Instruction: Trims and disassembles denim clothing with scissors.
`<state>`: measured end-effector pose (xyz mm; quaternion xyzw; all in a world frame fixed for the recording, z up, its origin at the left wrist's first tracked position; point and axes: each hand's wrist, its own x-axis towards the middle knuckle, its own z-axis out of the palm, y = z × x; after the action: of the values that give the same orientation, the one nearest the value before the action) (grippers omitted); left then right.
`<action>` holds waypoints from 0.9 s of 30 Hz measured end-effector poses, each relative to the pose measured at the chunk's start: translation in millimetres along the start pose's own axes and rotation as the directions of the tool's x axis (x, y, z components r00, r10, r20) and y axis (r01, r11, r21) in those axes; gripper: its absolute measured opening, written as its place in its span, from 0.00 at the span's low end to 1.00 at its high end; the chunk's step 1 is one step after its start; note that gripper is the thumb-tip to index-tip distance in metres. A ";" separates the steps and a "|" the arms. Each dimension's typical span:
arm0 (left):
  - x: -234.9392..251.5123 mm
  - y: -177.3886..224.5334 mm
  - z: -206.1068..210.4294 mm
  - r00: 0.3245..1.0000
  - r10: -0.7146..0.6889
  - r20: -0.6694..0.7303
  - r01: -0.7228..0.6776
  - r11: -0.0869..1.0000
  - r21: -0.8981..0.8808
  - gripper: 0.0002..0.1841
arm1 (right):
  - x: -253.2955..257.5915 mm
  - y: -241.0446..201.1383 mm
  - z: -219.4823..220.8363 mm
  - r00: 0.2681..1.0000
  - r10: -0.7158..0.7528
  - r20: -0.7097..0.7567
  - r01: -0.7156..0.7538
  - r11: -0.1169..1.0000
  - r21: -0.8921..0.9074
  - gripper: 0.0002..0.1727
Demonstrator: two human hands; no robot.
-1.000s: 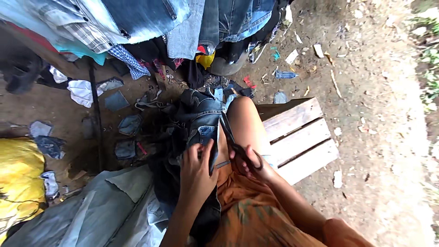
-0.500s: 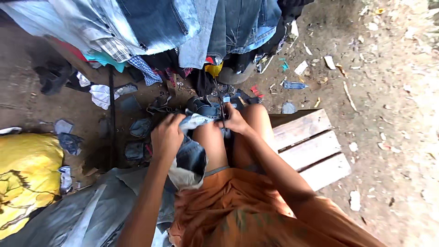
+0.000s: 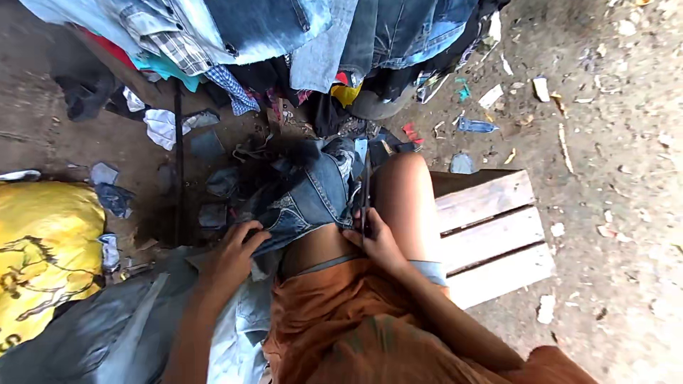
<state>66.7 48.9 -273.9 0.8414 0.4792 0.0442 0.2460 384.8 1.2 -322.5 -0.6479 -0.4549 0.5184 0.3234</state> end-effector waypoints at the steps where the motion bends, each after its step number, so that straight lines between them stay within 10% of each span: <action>1: -1.8 -1.8 15.2 0.999 -0.026 -0.038 0.025 0.999 -0.027 0.27 | -2.7 1.1 -6.5 0.999 -0.029 -0.028 0.030 0.999 0.023 0.26; 6: 4.3 9.3 53.3 0.968 -0.247 -0.036 0.241 0.961 -0.135 0.24 | -18.8 -8.0 -48.6 0.958 -0.182 -0.220 0.210 0.971 0.110 0.15; 12: 37.1 69.2 82.2 0.927 -0.026 -0.373 -0.028 0.990 -0.139 0.22 | -64.9 -1.8 -86.9 0.988 0.017 0.153 -0.042 0.986 0.159 0.22; 17: 63.4 65.4 93.9 0.861 0.104 -0.498 -0.097 0.995 0.039 0.13 | -77.8 20.4 -86.7 0.845 0.054 0.531 -0.202 0.953 0.225 0.40; 27: 71.4 66.6 81.6 0.856 0.142 -0.498 -0.107 0.989 0.099 0.06 | -58.9 23.1 -61.4 0.834 0.033 0.551 -0.217 0.937 0.272 0.41</action>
<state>182.6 49.7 -326.5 0.8377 0.4726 0.2616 0.0806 447.1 -58.8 -305.3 -0.4427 -0.3921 0.7669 0.2494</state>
